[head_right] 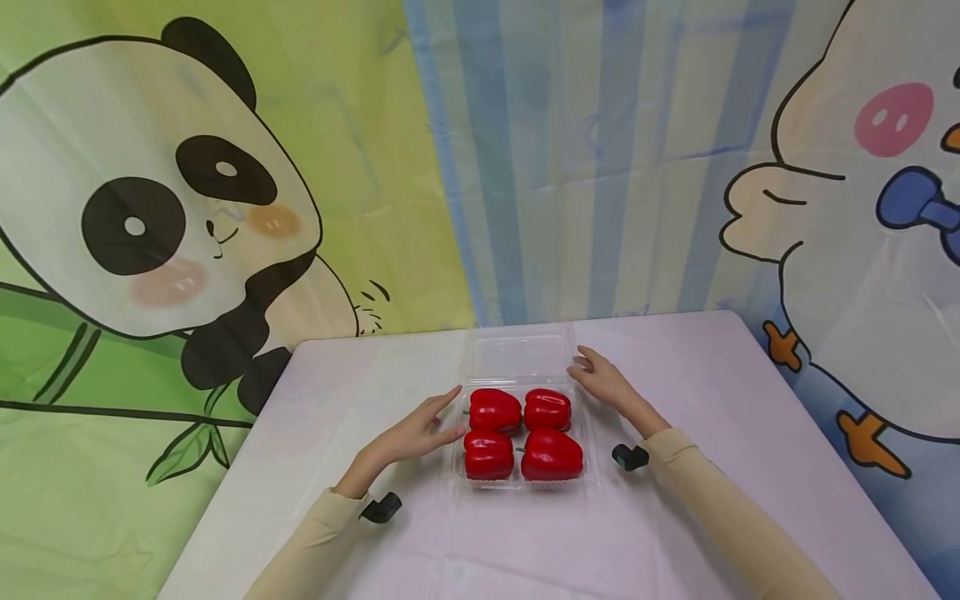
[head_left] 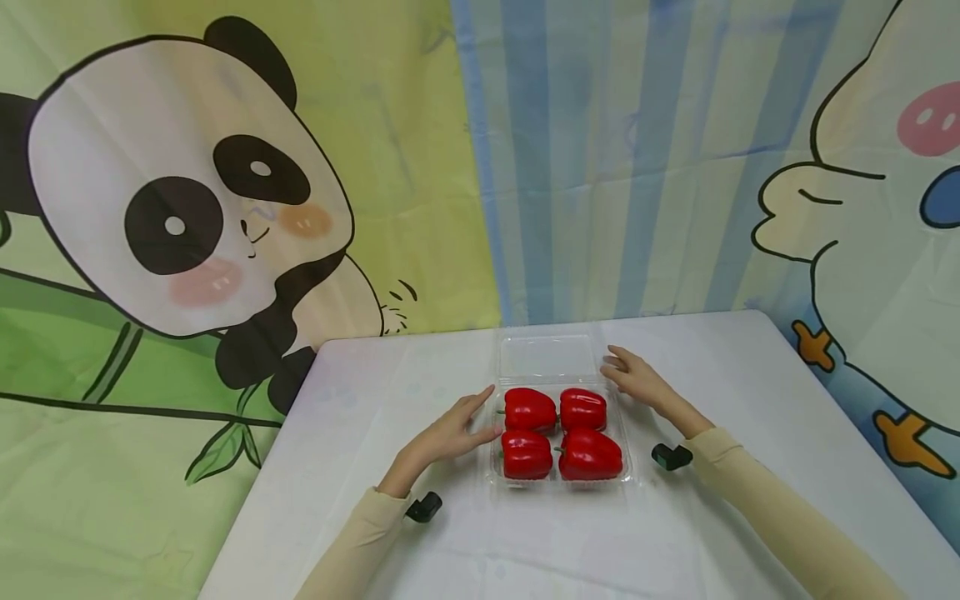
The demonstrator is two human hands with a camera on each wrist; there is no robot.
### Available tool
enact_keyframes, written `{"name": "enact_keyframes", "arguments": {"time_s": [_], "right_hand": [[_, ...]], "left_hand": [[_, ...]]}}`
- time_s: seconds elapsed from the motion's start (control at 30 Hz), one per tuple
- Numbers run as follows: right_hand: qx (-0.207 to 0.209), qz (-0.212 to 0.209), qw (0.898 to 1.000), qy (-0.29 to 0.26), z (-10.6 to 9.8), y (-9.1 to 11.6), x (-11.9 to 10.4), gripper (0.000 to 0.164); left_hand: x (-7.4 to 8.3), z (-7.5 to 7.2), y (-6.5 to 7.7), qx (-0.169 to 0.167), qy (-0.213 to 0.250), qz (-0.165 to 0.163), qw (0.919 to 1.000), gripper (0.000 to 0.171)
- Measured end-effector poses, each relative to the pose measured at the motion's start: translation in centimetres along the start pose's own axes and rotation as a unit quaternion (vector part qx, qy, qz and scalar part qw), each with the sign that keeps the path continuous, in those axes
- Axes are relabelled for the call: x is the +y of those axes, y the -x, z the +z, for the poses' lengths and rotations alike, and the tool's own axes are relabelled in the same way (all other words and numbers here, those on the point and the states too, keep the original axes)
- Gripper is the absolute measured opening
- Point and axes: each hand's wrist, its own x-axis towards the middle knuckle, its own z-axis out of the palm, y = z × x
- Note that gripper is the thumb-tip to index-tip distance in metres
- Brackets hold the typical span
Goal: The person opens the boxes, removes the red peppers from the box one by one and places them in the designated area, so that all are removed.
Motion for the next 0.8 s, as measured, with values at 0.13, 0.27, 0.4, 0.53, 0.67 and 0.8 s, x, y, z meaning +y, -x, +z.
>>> {"name": "enact_keyframes", "arguments": {"time_s": [0.13, 0.27, 0.4, 0.53, 0.67, 0.8], "right_hand": [[0.001, 0.002, 1.000, 0.001, -0.02, -0.01, -0.03, 0.073], [0.003, -0.003, 1.000, 0.000, -0.05, -0.03, 0.02, 0.072], [0.002, -0.008, 1.000, 0.002, -0.12, 0.03, 0.00, 0.072], [0.000, -0.006, 1.000, 0.003, -0.16, 0.07, -0.02, 0.072], [0.001, 0.002, 1.000, 0.004, -0.15, -0.02, 0.07, 0.074], [0.000, 0.003, 1.000, 0.004, -0.19, -0.03, 0.09, 0.075]], "left_hand": [[-0.02, 0.00, -0.03, -0.002, 0.003, 0.001, 1.0000, 0.083], [-0.01, 0.01, -0.05, -0.001, 0.003, 0.000, 1.0000, 0.083], [0.03, 0.01, -0.06, 0.001, -0.003, 0.000, 1.0000, 0.083], [-0.04, 0.06, -0.09, 0.002, -0.004, 0.002, 1.0000, 0.082], [-0.14, 0.11, -0.14, 0.002, -0.004, 0.004, 1.0000, 0.083], [-0.10, 0.11, -0.10, 0.002, -0.003, 0.002, 1.0000, 0.083]]}}
